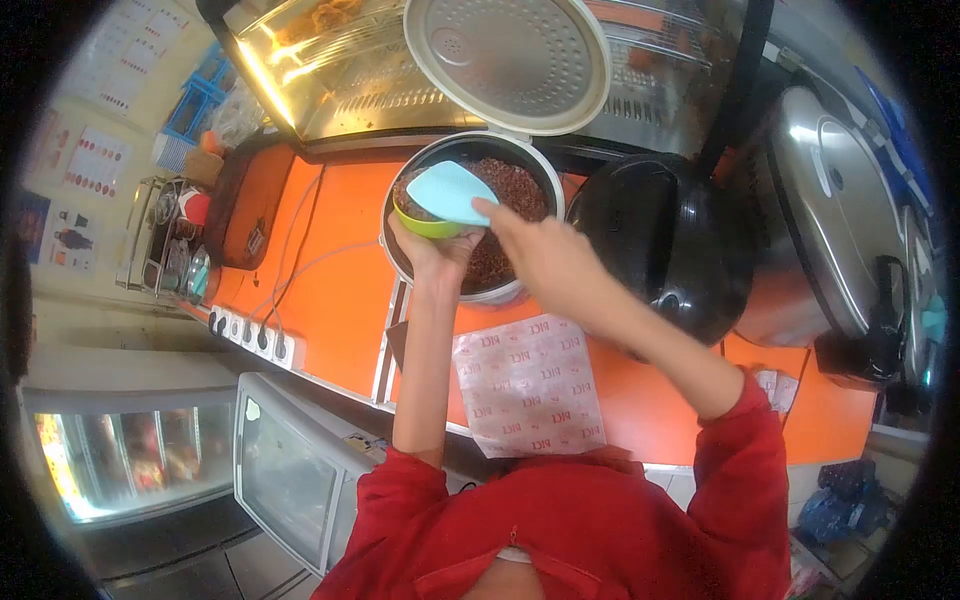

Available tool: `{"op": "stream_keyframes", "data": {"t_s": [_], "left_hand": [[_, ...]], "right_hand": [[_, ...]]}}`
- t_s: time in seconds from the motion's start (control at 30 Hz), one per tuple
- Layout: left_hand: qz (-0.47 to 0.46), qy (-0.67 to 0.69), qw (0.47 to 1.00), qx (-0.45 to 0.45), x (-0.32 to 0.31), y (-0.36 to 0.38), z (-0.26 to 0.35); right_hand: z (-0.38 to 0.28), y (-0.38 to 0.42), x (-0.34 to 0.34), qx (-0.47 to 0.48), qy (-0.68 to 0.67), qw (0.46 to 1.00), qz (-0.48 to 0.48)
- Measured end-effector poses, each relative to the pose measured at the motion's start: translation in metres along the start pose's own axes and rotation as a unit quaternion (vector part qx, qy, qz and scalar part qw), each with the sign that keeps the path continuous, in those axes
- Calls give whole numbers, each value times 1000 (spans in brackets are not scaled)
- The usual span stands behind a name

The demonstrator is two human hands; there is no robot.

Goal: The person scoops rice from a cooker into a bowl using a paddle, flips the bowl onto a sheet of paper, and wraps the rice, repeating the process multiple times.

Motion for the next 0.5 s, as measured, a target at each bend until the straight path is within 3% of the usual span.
{"op": "stream_keyframes", "data": {"t_s": [0.13,0.23,0.27,0.3,0.37,0.43,0.47,0.5], "left_hand": [[-50,-57,997,-10,3,1,5],[-69,-13,997,32,19,-18,6],[-141,-9,988,69,18,-17,6],[-143,-10,987,67,19,-18,4],[-46,18,998,38,11,-11,4],[-50,0,998,35,15,-9,8],[-58,-16,998,32,14,-9,10],[-64,-35,997,28,15,-9,13]], "right_hand": [[6,9,-18,32,26,999,23],[13,-9,-11,39,-26,999,23],[16,-19,-7,67,-131,988,39],[16,-24,-4,95,-236,966,53],[-1,-10,-4,21,-73,997,15],[-4,-2,-12,1,46,998,-31],[4,-7,-13,4,48,998,-31],[16,-15,-13,59,-66,996,29]]}}
Point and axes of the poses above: each hand's wrist, its own y-axis away from the middle knuckle, its own x-axis out of the back of the hand, z = x × y, the point moved 3 cm from there along -y, towards the middle knuckle, and after that the axes turned 7 degrees about z, right-handed, at the moved point
